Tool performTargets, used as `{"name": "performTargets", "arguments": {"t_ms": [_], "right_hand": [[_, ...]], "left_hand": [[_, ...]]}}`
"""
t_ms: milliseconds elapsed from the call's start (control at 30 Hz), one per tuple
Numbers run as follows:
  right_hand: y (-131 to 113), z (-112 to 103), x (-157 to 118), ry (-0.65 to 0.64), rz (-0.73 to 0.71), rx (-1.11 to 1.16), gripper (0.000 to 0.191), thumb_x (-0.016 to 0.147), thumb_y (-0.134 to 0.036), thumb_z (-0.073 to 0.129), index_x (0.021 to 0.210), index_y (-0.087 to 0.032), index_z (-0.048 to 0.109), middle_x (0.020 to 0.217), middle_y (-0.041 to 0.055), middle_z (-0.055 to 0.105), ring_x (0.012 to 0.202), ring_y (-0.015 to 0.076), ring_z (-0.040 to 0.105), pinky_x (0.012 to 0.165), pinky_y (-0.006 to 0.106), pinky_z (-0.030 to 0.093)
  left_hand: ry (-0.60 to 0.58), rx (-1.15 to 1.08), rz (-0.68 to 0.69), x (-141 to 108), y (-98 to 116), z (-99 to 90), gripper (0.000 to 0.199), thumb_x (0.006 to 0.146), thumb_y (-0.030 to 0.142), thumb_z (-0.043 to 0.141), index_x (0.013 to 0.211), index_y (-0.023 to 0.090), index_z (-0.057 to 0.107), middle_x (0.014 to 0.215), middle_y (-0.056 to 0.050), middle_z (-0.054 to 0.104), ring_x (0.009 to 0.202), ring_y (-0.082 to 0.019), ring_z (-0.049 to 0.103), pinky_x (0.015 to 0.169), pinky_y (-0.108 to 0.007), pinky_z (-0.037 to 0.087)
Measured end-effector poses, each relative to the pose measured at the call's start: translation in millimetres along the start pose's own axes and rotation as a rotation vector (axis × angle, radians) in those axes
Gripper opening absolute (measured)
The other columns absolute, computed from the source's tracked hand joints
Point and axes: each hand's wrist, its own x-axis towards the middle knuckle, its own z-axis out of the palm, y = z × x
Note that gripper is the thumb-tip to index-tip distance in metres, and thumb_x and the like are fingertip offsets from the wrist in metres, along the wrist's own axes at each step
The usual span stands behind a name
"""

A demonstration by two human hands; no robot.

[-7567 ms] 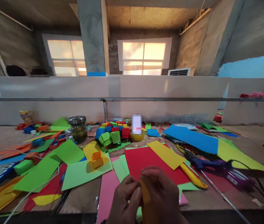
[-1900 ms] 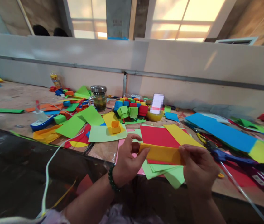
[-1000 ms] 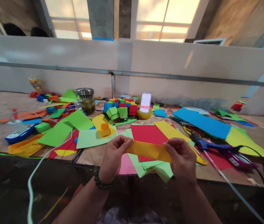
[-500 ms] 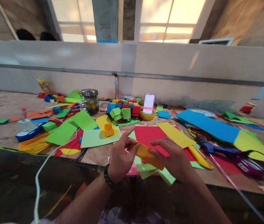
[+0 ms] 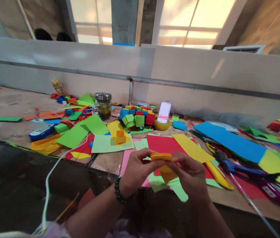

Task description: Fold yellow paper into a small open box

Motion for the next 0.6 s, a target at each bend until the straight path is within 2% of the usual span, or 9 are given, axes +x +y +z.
{"name": "performTargets", "arguments": {"t_ms": [233,300,433,533,600], "right_hand": [[4,3,-6,0.07,-0.102,-0.006,0.01,0.072,-0.017,0.077,0.072,-0.022,0.068,0.069,-0.0004,0.064,0.065,0.015,0.059,0.058,0.027,0.049],[3,4,-6,0.073,-0.106,-0.006,0.011,0.072,-0.015,0.076,0.073,-0.022,0.068,0.069,-0.001,0.065,0.065,0.0145,0.059,0.059,0.026,0.049],[0,4,-7,0.091,0.016,-0.042,0.011,0.074,-0.025,0.076,0.071,-0.021,0.067,0.067,-0.0005,0.065,0.062,0.0146,0.059,0.058,0.025,0.049],[0,1,-8,0.027,0.114,-0.017,0.019,0.076,-0.038,0.074,0.072,-0.019,0.068,0.066,0.0017,0.066,0.059,0.0155,0.059,0.054,0.025,0.049],[-1,-1,-7,-0.035,0.146,0.053,0.027,0.08,-0.045,0.067,0.076,-0.019,0.07,0.066,0.0033,0.067,0.058,0.0162,0.06,0.052,0.025,0.05]], "left_hand": [[0.061,0.157,0.145,-3,3,1.8,0.025,0.072,0.038,0.077,0.069,0.013,0.071,0.069,-0.003,0.064,0.067,-0.013,0.057,0.061,-0.023,0.047],[0.068,0.204,0.165,-3,3,1.5,0.02,0.072,0.034,0.077,0.076,0.014,0.074,0.075,-0.004,0.068,0.071,-0.014,0.06,0.065,-0.023,0.048],[0.055,0.211,0.103,-3,-1,0.6,0.037,0.07,0.028,0.079,0.104,0.019,0.071,0.1,-0.006,0.071,0.089,-0.018,0.065,0.077,-0.026,0.052],[0.047,0.13,0.048,-1,-6,-1.4,0.034,0.071,0.033,0.078,0.1,0.016,0.07,0.091,-0.006,0.071,0.079,-0.016,0.065,0.07,-0.025,0.052],[0.048,0.053,0.018,1,-8,-3.2,0.044,0.067,0.033,0.081,0.105,0.016,0.068,0.086,-0.004,0.069,0.075,-0.015,0.064,0.067,-0.024,0.052]]}}
